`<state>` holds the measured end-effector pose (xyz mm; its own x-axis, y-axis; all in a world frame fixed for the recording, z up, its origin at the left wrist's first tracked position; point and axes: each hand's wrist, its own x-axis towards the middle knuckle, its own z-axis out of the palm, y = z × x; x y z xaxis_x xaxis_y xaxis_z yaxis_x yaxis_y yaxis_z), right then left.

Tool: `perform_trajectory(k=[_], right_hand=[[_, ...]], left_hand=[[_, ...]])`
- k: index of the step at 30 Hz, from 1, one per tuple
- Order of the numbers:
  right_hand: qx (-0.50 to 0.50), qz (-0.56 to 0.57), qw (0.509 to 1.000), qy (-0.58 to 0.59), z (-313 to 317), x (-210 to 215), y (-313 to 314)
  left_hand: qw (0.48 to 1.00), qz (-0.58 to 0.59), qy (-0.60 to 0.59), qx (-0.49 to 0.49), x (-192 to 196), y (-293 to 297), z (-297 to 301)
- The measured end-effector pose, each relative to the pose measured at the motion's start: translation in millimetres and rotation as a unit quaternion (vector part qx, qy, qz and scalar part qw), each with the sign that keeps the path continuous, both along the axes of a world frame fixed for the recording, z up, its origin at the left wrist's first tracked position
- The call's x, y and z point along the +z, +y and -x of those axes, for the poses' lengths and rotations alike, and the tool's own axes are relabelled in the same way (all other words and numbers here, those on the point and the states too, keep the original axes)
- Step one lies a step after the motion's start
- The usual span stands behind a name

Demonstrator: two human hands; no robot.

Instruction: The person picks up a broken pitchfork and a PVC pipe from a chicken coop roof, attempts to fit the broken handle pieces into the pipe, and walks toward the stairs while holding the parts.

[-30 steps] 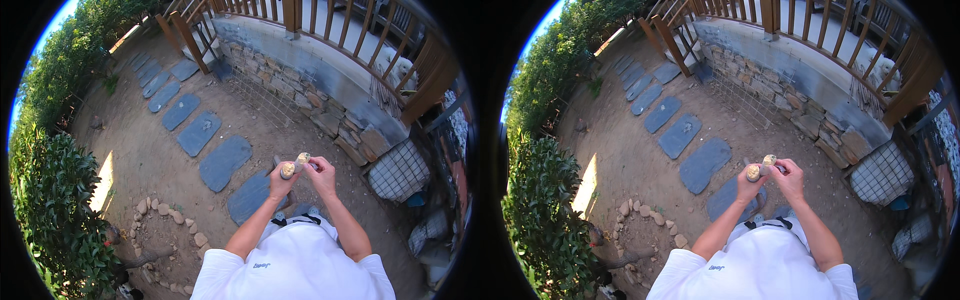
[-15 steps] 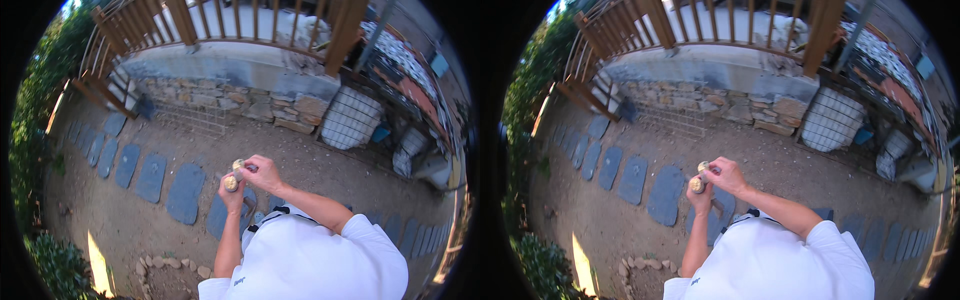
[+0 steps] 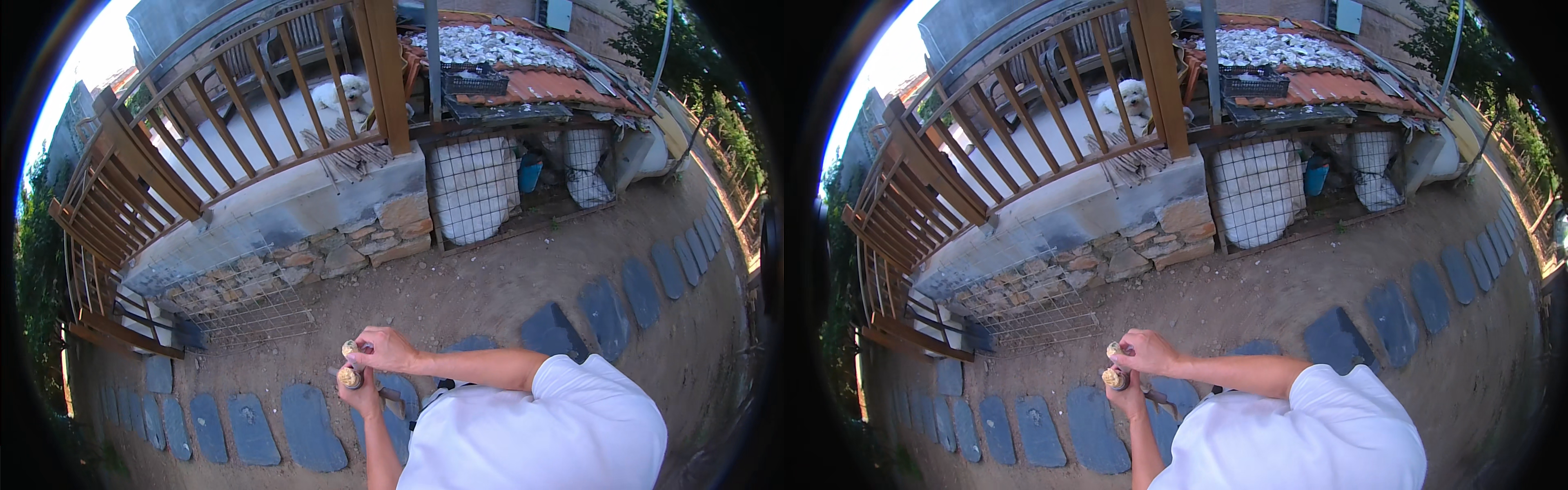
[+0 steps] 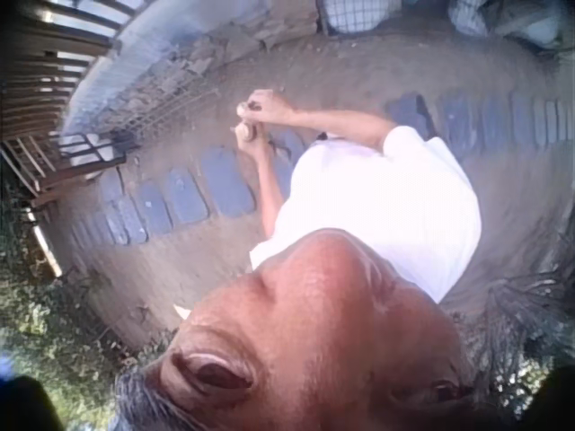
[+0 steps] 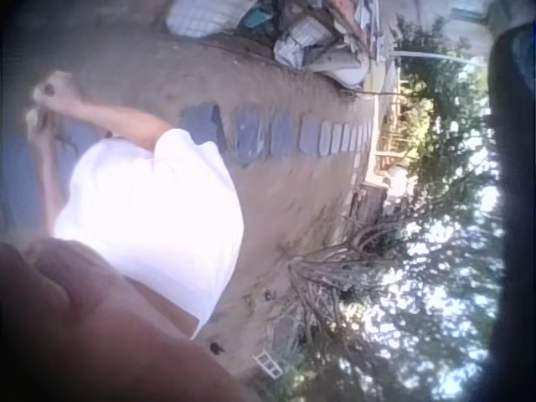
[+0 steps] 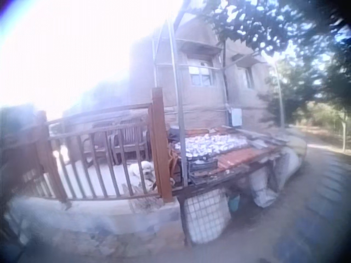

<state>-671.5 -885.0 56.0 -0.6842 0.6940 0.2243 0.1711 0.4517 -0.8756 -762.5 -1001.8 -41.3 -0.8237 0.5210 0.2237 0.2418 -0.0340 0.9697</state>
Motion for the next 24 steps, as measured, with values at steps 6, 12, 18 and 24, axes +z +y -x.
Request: perform_trajectory(k=[6,12,18,24], right_hand=[[0.035,-0.006,0.999,0.028,-15,-6,14],[0.037,-0.028,0.998,0.043,-28,-29,31],[-0.001,-0.027,0.999,0.034,-32,-32,35],[-0.011,-0.016,0.999,0.033,-36,-28,42]], left_hand=[[1.0,0.018,0.001,-0.017,-5,9,-3],[0.999,0.037,0.015,-0.03,-4,24,-12],[0.998,0.046,0.023,-0.036,-5,33,-18],[0.998,0.035,0.0,-0.049,-6,38,-18]])
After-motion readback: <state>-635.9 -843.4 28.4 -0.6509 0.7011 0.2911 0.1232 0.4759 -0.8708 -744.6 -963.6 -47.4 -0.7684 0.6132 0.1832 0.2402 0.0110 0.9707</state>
